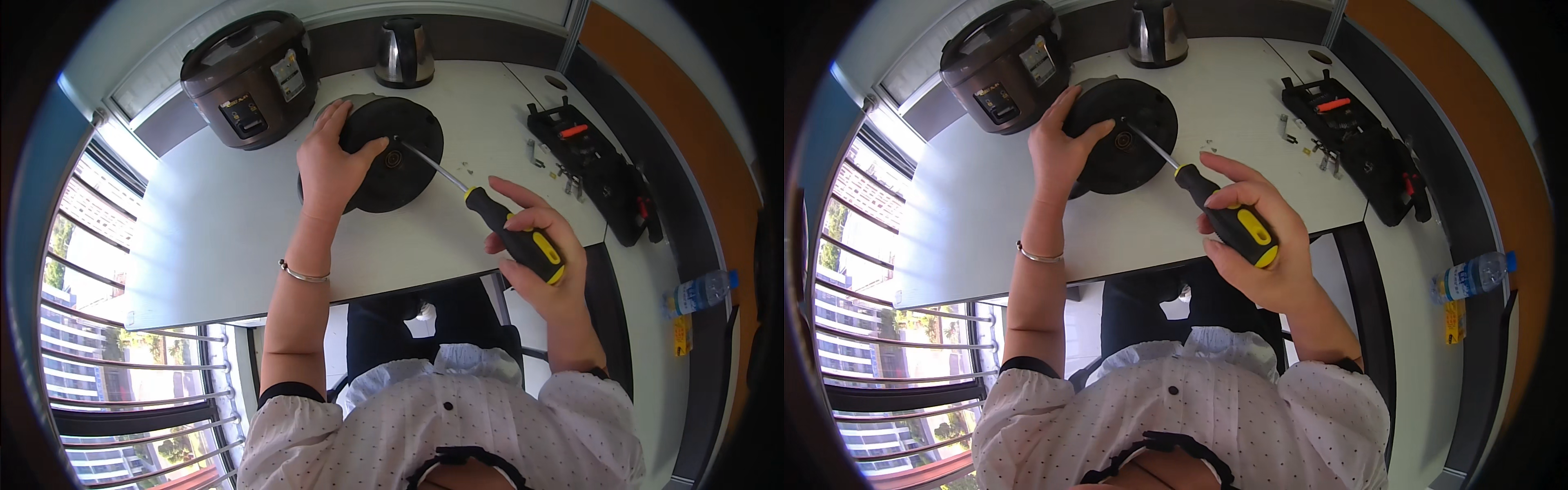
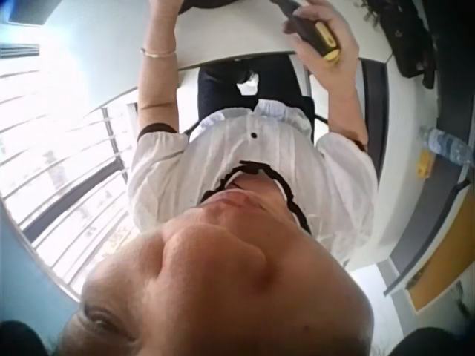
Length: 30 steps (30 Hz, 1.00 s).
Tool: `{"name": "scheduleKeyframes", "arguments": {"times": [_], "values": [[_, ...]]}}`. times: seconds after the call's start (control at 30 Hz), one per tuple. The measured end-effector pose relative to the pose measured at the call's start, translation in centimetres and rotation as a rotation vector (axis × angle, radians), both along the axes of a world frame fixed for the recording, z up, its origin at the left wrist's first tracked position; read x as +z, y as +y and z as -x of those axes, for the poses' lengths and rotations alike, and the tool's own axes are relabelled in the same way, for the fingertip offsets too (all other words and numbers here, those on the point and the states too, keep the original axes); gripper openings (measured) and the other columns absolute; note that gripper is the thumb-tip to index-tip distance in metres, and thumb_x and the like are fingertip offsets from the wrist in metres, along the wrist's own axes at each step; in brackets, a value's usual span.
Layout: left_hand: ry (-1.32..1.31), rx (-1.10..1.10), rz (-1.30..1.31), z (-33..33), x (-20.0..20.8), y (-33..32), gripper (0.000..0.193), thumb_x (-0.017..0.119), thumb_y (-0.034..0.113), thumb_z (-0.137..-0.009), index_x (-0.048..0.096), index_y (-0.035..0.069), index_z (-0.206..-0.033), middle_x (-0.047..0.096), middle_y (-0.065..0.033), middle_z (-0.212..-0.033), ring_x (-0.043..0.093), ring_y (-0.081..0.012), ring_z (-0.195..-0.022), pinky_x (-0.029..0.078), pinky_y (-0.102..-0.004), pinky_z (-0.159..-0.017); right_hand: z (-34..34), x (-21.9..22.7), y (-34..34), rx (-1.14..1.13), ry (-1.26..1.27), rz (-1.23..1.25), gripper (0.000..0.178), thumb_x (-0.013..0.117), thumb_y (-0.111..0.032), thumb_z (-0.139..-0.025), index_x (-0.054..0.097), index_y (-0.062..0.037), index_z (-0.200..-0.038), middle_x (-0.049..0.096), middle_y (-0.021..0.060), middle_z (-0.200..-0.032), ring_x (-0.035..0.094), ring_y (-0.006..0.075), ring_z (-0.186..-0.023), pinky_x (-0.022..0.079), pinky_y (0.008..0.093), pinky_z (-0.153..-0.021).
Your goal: The person assembles the base of a small appliance by inserting screws and tightening them with a screwdriver. They repeatedly place screws into holes and use the tool to secure them.
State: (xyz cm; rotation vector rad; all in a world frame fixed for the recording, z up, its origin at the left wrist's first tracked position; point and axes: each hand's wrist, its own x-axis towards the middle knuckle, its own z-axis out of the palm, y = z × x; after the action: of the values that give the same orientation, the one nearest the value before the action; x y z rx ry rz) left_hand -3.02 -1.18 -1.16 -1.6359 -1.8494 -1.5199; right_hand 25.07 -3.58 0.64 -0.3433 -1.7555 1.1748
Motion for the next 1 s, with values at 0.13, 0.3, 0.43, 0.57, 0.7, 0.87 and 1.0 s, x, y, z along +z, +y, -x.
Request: {"name": "scheduleKeyframes", "arguments": {"times": [0.13, 0.3, 0.43, 0.57, 0.7, 0.87, 1.0], "values": [[-0.006, 0.009, 0.008, -0.1, 0.1, 0.0, 0.058, 0.082, 0.021, -0.062, 0.063, -0.003, -0.112, 0.062, -0.0177, -0.119, 0.062, -0.0313, -0.106, 0.051, -0.0354, -0.09, -0.7, -0.4, 1.0, 0.016, -0.104, -0.148, 0.027, 0.061, 0.004, -0.077, 0.059, 0.0039, -0.105, 0.054, 0.024, -0.128, 0.066, 0.0179, -0.085, 0.053, 0.028, -0.079], [-0.018, 0.004, 0.017, -0.2, 0.2, -0.2, 0.058, 0.082, 0.02, -0.062, 0.063, -0.002, -0.112, 0.062, -0.0178, -0.12, 0.062, -0.0311, -0.107, 0.051, -0.0351, -0.091, -0.5, -1.1, 0.5, -0.008, 0.006, -0.049, 0.03, 0.057, 0.006, -0.08, 0.057, 0.0076, -0.11, 0.054, 0.0261, -0.127, 0.068, 0.0232, -0.088, 0.055, 0.0308, -0.079], [0.006, 0.005, 0.017, -0.2, 0.1, -0.2, 0.058, 0.082, 0.02, -0.062, 0.063, -0.002, -0.112, 0.061, -0.0178, -0.12, 0.062, -0.0309, -0.107, 0.051, -0.0348, -0.091, 0.3, -1.6, -0.6, -0.089, 0.204, 0.287, 0.028, 0.051, 0.004, -0.084, 0.055, 0.0102, -0.11, 0.055, 0.0287, -0.124, 0.069, 0.0282, -0.087, 0.057, 0.0349, -0.08], [-0.005, -0.009, 0.006, -0.2, 0.1, -0.3, 0.058, 0.081, 0.02, -0.062, 0.063, -0.002, -0.112, 0.062, -0.017, -0.12, 0.063, -0.0305, -0.106, 0.051, -0.0344, -0.09, 0.9, -1.3, -0.9, -0.194, 0.272, 0.485, 0.035, 0.046, -0.012, -0.087, 0.05, 0.0097, -0.115, 0.058, 0.0325, -0.116, 0.07, 0.0334, -0.086, 0.058, 0.0351, -0.081], [0.005, -0.003, 0.001, -0.3, 0.1, -0.3, 0.057, 0.082, 0.02, -0.062, 0.064, -0.002, -0.112, 0.062, -0.0161, -0.119, 0.063, -0.0303, -0.104, 0.051, -0.0343, -0.089, 1.1, -1.4, -0.8, -0.19, 0.408, 0.647, 0.036, 0.046, -0.012, -0.089, 0.047, 0.0092, -0.118, 0.059, 0.032, -0.113, 0.069, 0.0345, -0.089, 0.058, 0.0345, -0.083], [0.03, 0.01, -0.007, -0.2, 0.0, -0.3, 0.057, 0.082, 0.021, -0.063, 0.064, -0.003, -0.111, 0.063, -0.016, -0.118, 0.064, -0.0302, -0.103, 0.052, -0.0343, -0.088, 0.9, -1.6, -0.2, -0.141, 0.511, 0.756, 0.032, 0.047, -0.008, -0.088, 0.048, 0.012, -0.114, 0.06, 0.0291, -0.112, 0.068, 0.0385, -0.09, 0.059, 0.0374, -0.081], [0.015, 0.003, 0.001, -0.2, 0.1, -0.3, 0.057, 0.082, 0.021, -0.063, 0.064, -0.003, -0.112, 0.063, -0.016, -0.119, 0.064, -0.0302, -0.103, 0.052, -0.0345, -0.088, 0.2, -2.2, 0.6, -0.064, 0.481, 0.677, 0.031, 0.047, -0.007, -0.088, 0.05, 0.012, -0.113, 0.059, 0.0306, -0.113, 0.068, 0.0393, -0.089, 0.059, 0.0375, -0.08]]}}
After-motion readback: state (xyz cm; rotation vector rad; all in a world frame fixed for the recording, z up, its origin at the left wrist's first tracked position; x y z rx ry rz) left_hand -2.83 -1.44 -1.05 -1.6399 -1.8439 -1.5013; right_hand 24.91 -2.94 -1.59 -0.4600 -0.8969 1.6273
